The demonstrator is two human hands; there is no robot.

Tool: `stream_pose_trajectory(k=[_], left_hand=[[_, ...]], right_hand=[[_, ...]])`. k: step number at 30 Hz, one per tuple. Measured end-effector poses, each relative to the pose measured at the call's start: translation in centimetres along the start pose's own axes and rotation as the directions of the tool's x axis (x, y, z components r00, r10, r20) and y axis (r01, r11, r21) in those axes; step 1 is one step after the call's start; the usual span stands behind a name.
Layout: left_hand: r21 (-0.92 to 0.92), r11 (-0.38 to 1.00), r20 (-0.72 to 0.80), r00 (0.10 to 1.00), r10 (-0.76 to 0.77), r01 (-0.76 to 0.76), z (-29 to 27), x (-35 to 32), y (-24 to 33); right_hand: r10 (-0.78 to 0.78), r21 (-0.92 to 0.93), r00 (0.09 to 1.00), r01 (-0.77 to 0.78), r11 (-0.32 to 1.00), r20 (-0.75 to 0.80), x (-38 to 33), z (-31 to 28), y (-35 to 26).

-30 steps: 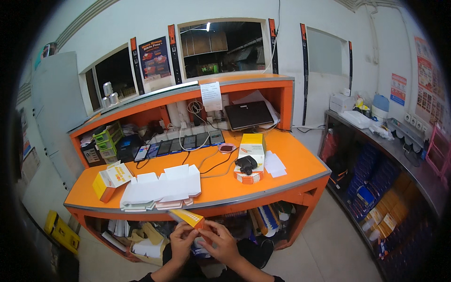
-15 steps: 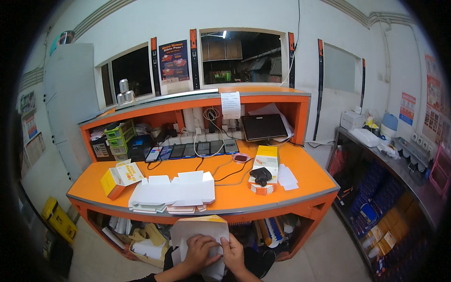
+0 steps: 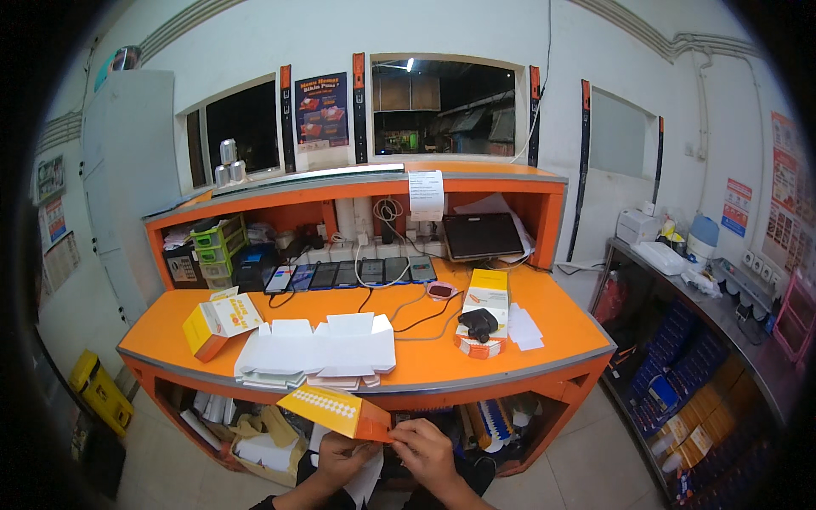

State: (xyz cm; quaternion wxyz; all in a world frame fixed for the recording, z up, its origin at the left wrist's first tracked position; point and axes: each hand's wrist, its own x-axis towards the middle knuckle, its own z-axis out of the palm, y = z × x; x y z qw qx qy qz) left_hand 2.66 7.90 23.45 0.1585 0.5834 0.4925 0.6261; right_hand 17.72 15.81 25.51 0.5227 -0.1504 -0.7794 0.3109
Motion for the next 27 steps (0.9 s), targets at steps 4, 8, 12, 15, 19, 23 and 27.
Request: stream_pose_trajectory(k=[4,8,12,15,19,23,27], left_hand=[[-0.082,0.997,-0.028,1.000,-0.013,0.011,-0.2,-0.5,-0.7],[-0.014,0.997,-0.184,0.980,-0.072,0.071,-0.3,-0.8,-0.9],[0.105,0.989,-0.186,0.979,-0.081,0.101,-0.6,-0.8,-0.4],[-0.357,0.932,-0.254,0.966,-0.039,-0.056,-0.5,-0.8,0.6],[0.291,0.861,0.154,0.909,0.387,-0.416,-2.4,0.0,2.4],[0.327,0.618,0.618,0.657,0.432,-0.715,-3.8,1.2,3.7],[0.271,0.674,0.659,0.643,0.391,-0.688,-4.4,2.2,4.0]], right_hand=[[-0.018,-0.004,1.000,0.018,1.000,-0.006,-0.1,0.6,-0.1],[-0.105,-0.020,0.994,0.105,0.994,-0.020,0.0,1.5,-0.7],[-0.136,-0.010,0.990,0.136,0.991,0.021,-0.1,1.8,-0.9],[-0.142,0.060,0.984,0.136,0.989,0.109,-0.7,1.8,-0.3],[0.152,0.536,0.979,-0.203,0.820,0.137,-0.7,1.2,1.4],[0.167,0.695,0.838,-0.528,0.488,0.519,1.1,-2.0,2.9],[0.082,0.407,0.761,-0.432,0.805,0.644,1.7,-3.4,1.9]])
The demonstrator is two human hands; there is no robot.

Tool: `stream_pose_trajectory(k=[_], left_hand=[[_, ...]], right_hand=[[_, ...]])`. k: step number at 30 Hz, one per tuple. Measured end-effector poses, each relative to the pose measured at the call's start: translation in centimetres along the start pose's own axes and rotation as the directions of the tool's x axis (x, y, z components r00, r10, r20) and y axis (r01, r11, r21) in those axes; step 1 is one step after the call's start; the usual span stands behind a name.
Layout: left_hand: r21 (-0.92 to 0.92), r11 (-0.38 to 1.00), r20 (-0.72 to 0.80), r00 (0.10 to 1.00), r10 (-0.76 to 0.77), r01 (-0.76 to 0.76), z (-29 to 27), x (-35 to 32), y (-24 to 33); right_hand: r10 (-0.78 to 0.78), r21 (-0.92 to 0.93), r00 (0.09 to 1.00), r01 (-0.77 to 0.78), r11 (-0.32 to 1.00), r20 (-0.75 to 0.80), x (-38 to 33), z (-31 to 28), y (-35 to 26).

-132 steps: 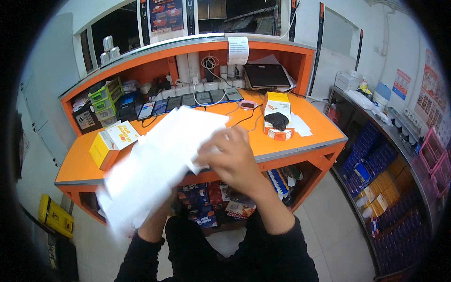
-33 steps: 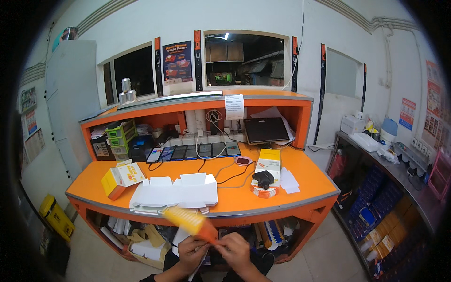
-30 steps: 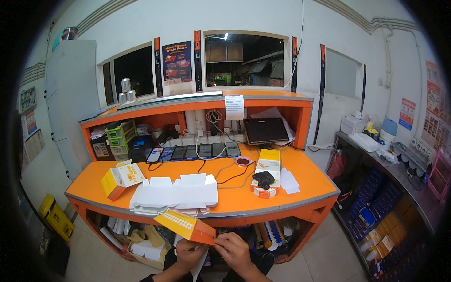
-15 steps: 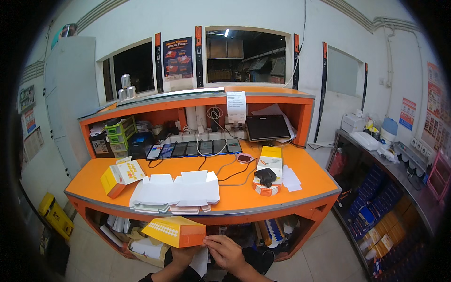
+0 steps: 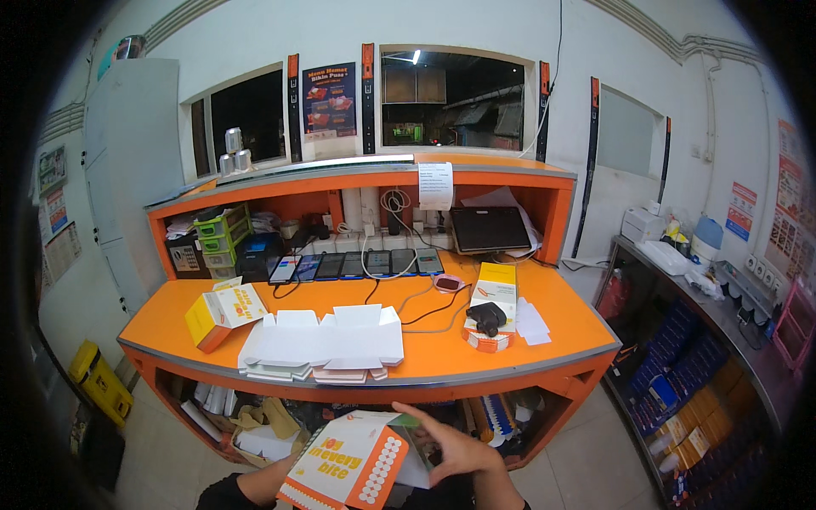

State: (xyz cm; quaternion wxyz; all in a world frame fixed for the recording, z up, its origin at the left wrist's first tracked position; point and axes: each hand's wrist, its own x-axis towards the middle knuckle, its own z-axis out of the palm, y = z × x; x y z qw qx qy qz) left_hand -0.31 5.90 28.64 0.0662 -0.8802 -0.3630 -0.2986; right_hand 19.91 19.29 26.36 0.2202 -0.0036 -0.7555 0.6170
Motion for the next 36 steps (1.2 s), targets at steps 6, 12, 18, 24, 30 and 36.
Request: stream_pose_trajectory(k=[6,12,18,24,30,36], left_hand=[[-0.417,0.834,-0.167,0.872,-0.460,0.360,0.9,-2.9,0.8],[-0.900,0.208,-0.072,0.340,-0.938,0.384,5.6,-3.9,0.9],[-0.699,0.385,-0.237,0.313,-0.920,0.602,4.3,-4.8,0.8],[-0.569,0.588,-0.199,0.597,-0.777,0.575,2.7,-7.6,2.6],[-0.846,0.255,-0.038,0.425,-0.904,0.468,4.8,-10.1,2.6],[-0.932,0.054,0.072,0.331,-0.941,0.357,7.2,-12.5,1.3]], right_hand=[[-0.243,-0.632,0.929,0.013,0.775,-0.279,2.4,5.4,1.8],[-0.628,-0.879,0.766,0.197,0.434,-0.139,2.9,7.5,3.2],[-0.583,-0.728,0.681,0.107,0.677,-0.442,3.2,6.5,2.6],[-0.290,-0.390,0.749,0.046,0.920,-0.596,4.3,8.3,2.9],[-0.461,-0.511,0.729,0.177,0.841,-0.507,5.2,9.6,3.7],[-0.339,-0.470,0.787,0.072,0.880,-0.515,5.0,11.1,5.7]])
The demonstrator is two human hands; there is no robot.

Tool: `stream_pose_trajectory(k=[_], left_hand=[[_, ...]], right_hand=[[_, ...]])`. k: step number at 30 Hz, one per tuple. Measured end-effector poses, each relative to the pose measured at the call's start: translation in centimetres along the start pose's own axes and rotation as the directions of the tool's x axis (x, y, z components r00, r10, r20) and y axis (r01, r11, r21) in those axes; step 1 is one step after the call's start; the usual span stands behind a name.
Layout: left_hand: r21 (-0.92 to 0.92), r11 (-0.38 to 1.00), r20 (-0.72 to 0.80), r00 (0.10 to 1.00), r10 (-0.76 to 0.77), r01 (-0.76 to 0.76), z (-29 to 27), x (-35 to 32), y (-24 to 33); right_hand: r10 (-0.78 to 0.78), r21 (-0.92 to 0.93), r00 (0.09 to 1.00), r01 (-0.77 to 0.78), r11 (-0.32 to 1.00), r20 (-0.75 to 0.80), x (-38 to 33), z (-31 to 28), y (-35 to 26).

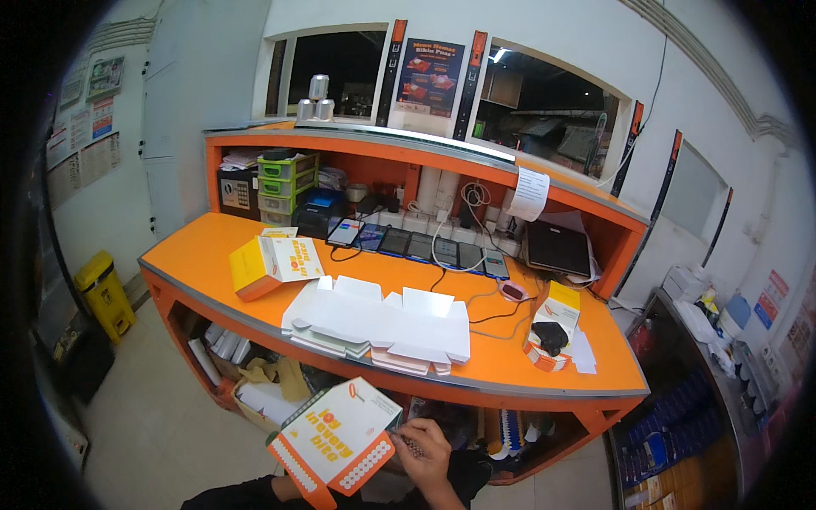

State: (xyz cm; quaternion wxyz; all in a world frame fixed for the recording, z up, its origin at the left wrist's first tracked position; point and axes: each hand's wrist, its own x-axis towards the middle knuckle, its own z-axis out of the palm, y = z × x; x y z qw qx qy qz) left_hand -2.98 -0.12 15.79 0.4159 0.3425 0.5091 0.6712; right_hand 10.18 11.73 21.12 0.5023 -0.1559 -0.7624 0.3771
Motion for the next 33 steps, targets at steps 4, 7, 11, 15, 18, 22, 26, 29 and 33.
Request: stream_pose_trajectory(k=[4,7,11,15,18,22,26,29,33], left_hand=[[-0.053,0.997,-0.016,0.998,-0.061,0.060,-1.3,-0.1,-1.7],[-0.077,0.991,-0.040,0.993,-0.113,0.110,-3.0,-1.0,-2.7],[-0.091,0.983,-0.069,0.983,-0.168,0.162,-4.8,-2.9,-4.1],[-0.118,0.971,-0.060,0.974,-0.216,0.208,-5.0,-4.2,-5.6],[-0.117,0.966,-0.049,0.971,-0.236,0.229,-4.7,-5.2,-6.4],[-0.065,0.970,-0.027,0.971,-0.236,0.234,-4.6,-6.1,-6.6],[0.147,0.983,-0.009,0.994,-0.109,0.110,-3.7,-4.7,-6.5],[0.348,0.935,0.051,0.998,0.047,-0.062,-1.9,-2.8,-6.7],[0.521,0.820,0.158,0.971,0.180,-0.237,0.8,-1.7,-7.3]], right_hand=[[0.068,0.034,0.997,-0.067,0.997,-0.033,-1.6,1.6,1.3],[0.096,0.032,0.990,-0.093,0.995,-0.103,-2.8,2.8,2.0],[0.141,0.026,0.986,-0.139,0.990,-0.092,-4.7,3.1,2.3],[0.182,-0.031,0.980,-0.180,0.983,0.075,-6.0,2.4,2.1],[0.219,0.003,0.974,-0.220,0.976,0.059,-6.6,2.2,1.6],[0.161,-0.067,0.984,-0.156,0.986,0.082,-6.8,1.7,1.1],[0.058,-0.354,0.950,0.057,0.933,0.306,-7.8,1.1,2.0],[0.397,0.078,0.894,-0.420,0.904,0.210,-9.5,1.7,3.5],[0.731,0.648,0.648,-0.655,0.389,0.216,-12.0,2.5,4.9]])
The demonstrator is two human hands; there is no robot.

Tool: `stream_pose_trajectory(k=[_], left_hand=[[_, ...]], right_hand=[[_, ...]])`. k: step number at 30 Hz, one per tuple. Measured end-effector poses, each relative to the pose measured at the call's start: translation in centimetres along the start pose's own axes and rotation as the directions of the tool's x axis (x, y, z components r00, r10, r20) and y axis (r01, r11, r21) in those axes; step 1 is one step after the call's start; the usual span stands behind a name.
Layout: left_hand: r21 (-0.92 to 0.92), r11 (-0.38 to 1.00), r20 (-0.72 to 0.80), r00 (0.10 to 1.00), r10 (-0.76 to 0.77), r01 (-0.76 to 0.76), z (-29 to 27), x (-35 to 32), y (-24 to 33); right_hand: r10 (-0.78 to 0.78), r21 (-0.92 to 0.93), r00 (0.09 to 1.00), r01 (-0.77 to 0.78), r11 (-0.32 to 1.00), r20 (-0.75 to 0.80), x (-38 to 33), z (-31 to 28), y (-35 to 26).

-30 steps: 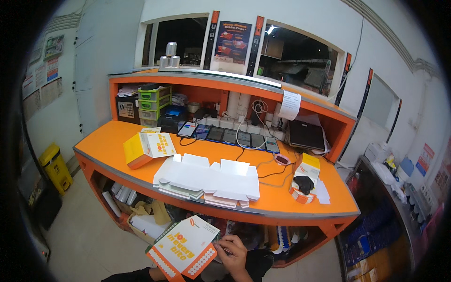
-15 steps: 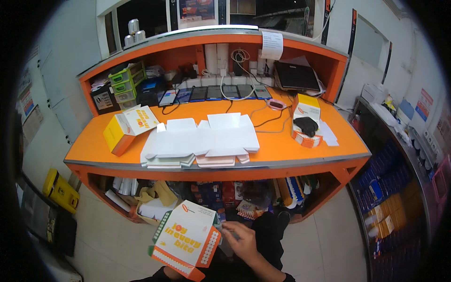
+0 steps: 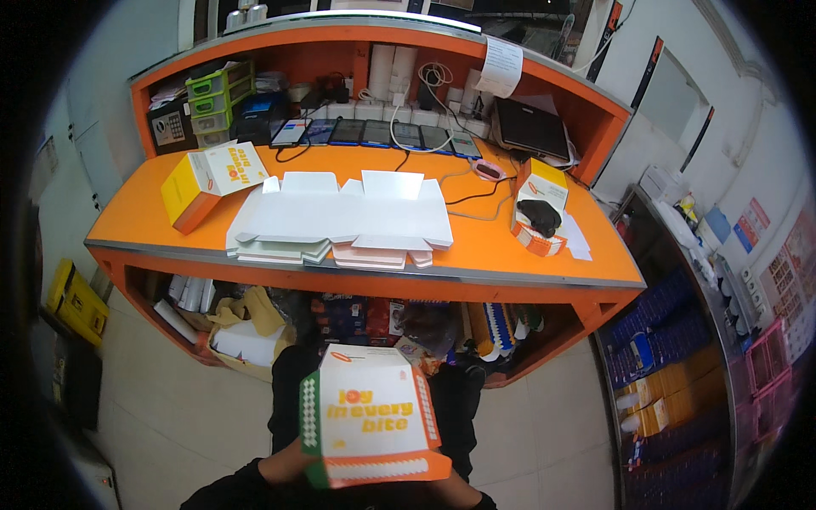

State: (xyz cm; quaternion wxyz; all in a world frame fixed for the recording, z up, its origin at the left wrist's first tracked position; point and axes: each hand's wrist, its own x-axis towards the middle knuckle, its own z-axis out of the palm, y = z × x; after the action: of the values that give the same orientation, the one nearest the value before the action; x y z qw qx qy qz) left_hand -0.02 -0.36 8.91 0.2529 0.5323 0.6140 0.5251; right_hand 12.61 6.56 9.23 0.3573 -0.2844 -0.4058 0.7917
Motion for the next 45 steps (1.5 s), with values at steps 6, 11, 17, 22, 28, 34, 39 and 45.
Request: stream_pose_trajectory(k=[6,11,17,22,28,34,39,45], left_hand=[[0.150,0.982,0.036,0.993,0.110,-0.114,0.2,-0.4,0.9],[0.217,0.964,0.061,0.988,0.141,-0.151,-1.2,0.0,0.2],[-0.200,0.938,-0.034,0.954,-0.297,0.284,0.4,0.2,-1.7],[-0.588,0.751,0.017,0.933,-0.360,0.300,1.6,-0.5,-2.7],[-0.557,0.746,-0.022,0.891,-0.453,0.365,-0.3,-0.4,-2.7],[-0.288,0.925,0.001,0.966,-0.258,0.247,-1.5,-0.6,-1.0],[-0.158,0.969,0.009,0.981,-0.192,0.191,-1.7,-0.2,0.2],[0.024,0.995,0.030,0.995,-0.094,0.094,-2.3,0.6,1.7]], right_hand=[[-0.322,-0.529,0.936,0.348,0.774,0.144,-0.4,-0.6,-1.2],[-0.568,-0.784,0.800,0.475,0.400,0.194,0.2,0.1,-3.0],[-0.550,-0.842,0.834,0.330,0.427,0.048,0.5,0.6,-3.2],[-0.571,-0.826,0.788,0.468,0.313,0.230,0.2,0.9,-2.6],[-0.619,-0.796,0.740,0.529,0.294,0.263,0.1,1.1,-1.9],[-0.526,-0.786,0.823,0.466,0.407,0.215,0.4,1.0,-1.1],[-0.471,-0.699,0.873,0.415,0.582,0.126,0.8,0.0,-0.8],[-0.456,-0.737,0.880,0.397,0.547,0.136,0.2,-0.8,-1.0]])
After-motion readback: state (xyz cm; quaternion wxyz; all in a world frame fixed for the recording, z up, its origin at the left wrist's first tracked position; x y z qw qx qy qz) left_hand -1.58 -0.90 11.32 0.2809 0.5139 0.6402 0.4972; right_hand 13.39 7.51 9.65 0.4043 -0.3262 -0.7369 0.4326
